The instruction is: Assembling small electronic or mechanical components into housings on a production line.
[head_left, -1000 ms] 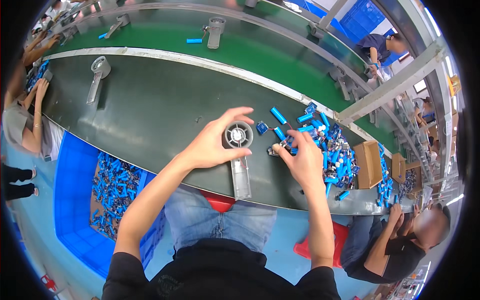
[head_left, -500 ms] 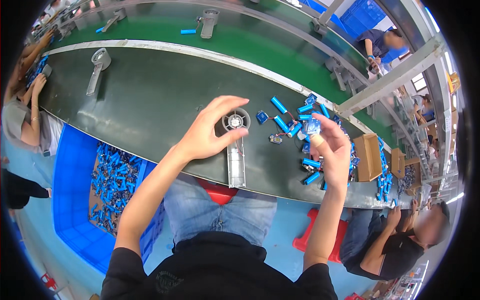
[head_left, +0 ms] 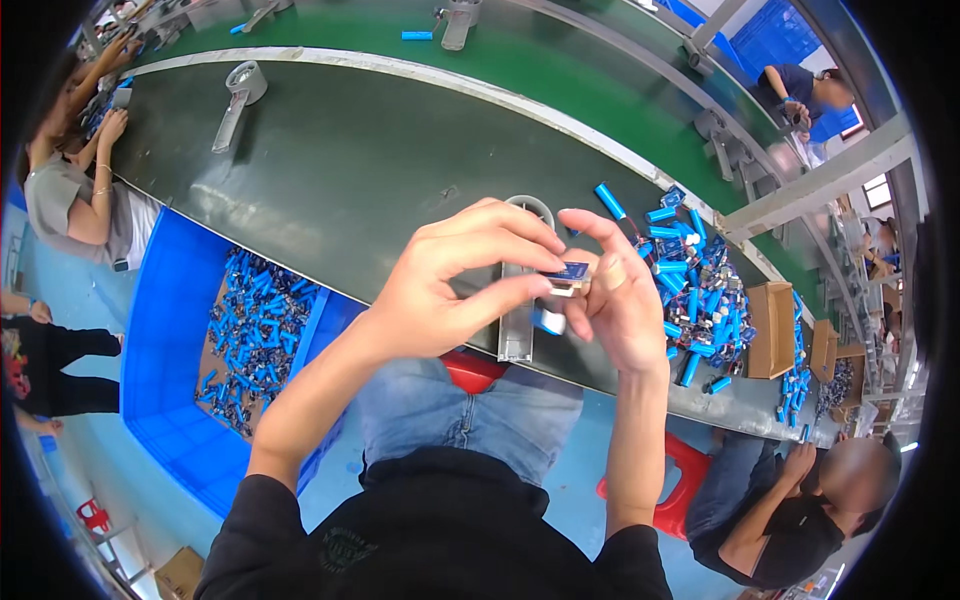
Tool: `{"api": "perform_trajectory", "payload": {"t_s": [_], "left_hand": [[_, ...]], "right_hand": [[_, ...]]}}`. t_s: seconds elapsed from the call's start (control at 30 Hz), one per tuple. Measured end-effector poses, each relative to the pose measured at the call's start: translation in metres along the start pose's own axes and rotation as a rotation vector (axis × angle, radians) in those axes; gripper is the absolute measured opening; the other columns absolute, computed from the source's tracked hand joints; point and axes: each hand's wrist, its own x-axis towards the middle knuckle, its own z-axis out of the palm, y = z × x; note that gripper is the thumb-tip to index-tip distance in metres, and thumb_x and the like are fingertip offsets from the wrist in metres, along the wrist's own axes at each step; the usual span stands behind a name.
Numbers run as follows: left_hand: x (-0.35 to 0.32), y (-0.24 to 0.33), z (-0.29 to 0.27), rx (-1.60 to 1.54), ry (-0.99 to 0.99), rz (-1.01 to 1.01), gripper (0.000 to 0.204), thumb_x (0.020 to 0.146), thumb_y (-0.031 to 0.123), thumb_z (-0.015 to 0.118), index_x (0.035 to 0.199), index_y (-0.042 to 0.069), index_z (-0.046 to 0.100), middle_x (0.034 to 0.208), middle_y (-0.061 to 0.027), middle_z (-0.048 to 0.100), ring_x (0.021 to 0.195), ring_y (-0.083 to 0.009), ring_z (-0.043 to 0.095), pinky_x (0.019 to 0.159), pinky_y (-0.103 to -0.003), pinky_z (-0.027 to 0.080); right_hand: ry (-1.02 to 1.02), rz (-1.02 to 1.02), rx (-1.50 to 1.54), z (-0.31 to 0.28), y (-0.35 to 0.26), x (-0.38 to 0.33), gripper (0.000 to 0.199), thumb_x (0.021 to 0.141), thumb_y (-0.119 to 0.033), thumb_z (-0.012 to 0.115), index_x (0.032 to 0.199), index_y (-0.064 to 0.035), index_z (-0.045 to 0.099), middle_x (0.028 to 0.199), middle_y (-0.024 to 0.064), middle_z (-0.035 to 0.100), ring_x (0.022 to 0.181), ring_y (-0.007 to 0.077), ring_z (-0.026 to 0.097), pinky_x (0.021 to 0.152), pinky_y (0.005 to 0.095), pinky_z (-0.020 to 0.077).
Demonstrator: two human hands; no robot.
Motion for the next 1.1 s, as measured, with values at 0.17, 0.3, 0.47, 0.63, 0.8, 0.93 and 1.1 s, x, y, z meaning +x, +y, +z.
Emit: {"api": "perform_trajectory", "payload": {"t_s": [0.17, 0.3, 0.47, 0.63, 0.8, 0.93, 1.1], "left_hand": [[-0.026, -0.002, -0.009, -0.214, 0.149, -0.174, 0.015, 0.094, -0.005, 0.054, 0.106, -0.004, 0.063, 0.115, -0.0222, 0.067, 0.11, -0.0285, 0.065, 0.096, -0.039, 0.052], [-0.038, -0.002, -0.007, -0.311, 0.267, -0.373, 0.015, 0.101, 0.005, 0.049, 0.11, -0.003, 0.056, 0.108, -0.0193, 0.068, 0.102, -0.0251, 0.068, 0.088, -0.034, 0.053], [-0.038, -0.007, -0.003, -0.415, 0.32, -0.599, 0.018, 0.103, 0.012, 0.05, 0.11, -0.002, 0.059, 0.089, -0.0078, 0.066, 0.075, -0.0109, 0.065, 0.066, -0.024, 0.05], [-0.04, -0.023, 0.006, -0.417, 0.268, -0.749, 0.024, 0.104, 0.021, 0.052, 0.104, -0.001, 0.061, 0.081, -0.0069, 0.063, 0.064, -0.0115, 0.063, 0.054, -0.024, 0.05], [-0.039, -0.034, 0.014, -0.514, 0.394, -0.69, 0.024, 0.105, 0.022, 0.051, 0.107, -0.001, 0.06, 0.086, -0.0071, 0.062, 0.068, -0.0127, 0.064, 0.055, -0.026, 0.052], [-0.034, -0.03, 0.011, -0.587, 0.352, -0.696, 0.022, 0.104, 0.019, 0.052, 0.111, -0.001, 0.057, 0.094, -0.0091, 0.063, 0.077, -0.0149, 0.066, 0.063, -0.026, 0.053], [-0.042, -0.032, 0.005, -0.492, 0.219, -0.643, 0.018, 0.098, 0.007, 0.058, 0.114, -0.002, 0.057, 0.098, -0.0081, 0.065, 0.079, -0.0151, 0.064, 0.07, -0.026, 0.052]], "right_hand": [[0.374, -0.055, -0.795, 0.004, 0.014, -0.011, 0.024, 0.091, -0.014, 0.068, 0.113, -0.0044, 0.066, 0.089, 0.0002, 0.062, 0.061, 0.0032, 0.048, 0.052, 0.019, 0.0379], [0.372, -0.056, -1.221, 0.012, 0.035, -0.021, 0.021, 0.079, -0.009, 0.079, 0.095, -0.0004, 0.068, 0.083, 0.0011, 0.057, 0.054, 0.0033, 0.043, 0.048, 0.0226, 0.0346], [0.479, -0.166, -1.248, 0.018, 0.045, -0.019, 0.012, 0.082, -0.002, 0.073, 0.09, -0.0002, 0.065, 0.086, 0.0031, 0.062, 0.054, 0.0039, 0.047, 0.047, 0.0215, 0.0362], [0.429, -0.31, -0.947, 0.012, 0.057, 0.001, 0.009, 0.088, -0.001, 0.068, 0.096, -0.0007, 0.064, 0.095, 0.0039, 0.069, 0.057, 0.0029, 0.051, 0.049, 0.0187, 0.0403], [0.329, -0.179, -0.818, 0.003, 0.062, 0.011, 0.017, 0.092, -0.003, 0.067, 0.107, -0.0006, 0.061, 0.095, 0.0067, 0.072, 0.062, 0.0027, 0.055, 0.049, 0.0181, 0.0409], [0.339, -0.219, -0.705, 0.001, 0.059, 0.012, 0.037, 0.092, -0.004, 0.069, 0.124, -0.0023, 0.049, 0.096, 0.0094, 0.072, 0.063, 0.004, 0.058, 0.048, 0.0173, 0.0405], [0.222, -0.237, -0.834, -0.005, 0.055, 0.013, 0.034, 0.091, -0.002, 0.07, 0.118, -0.0023, 0.05, 0.094, 0.0096, 0.072, 0.062, 0.0051, 0.059, 0.05, 0.019, 0.042]]}}
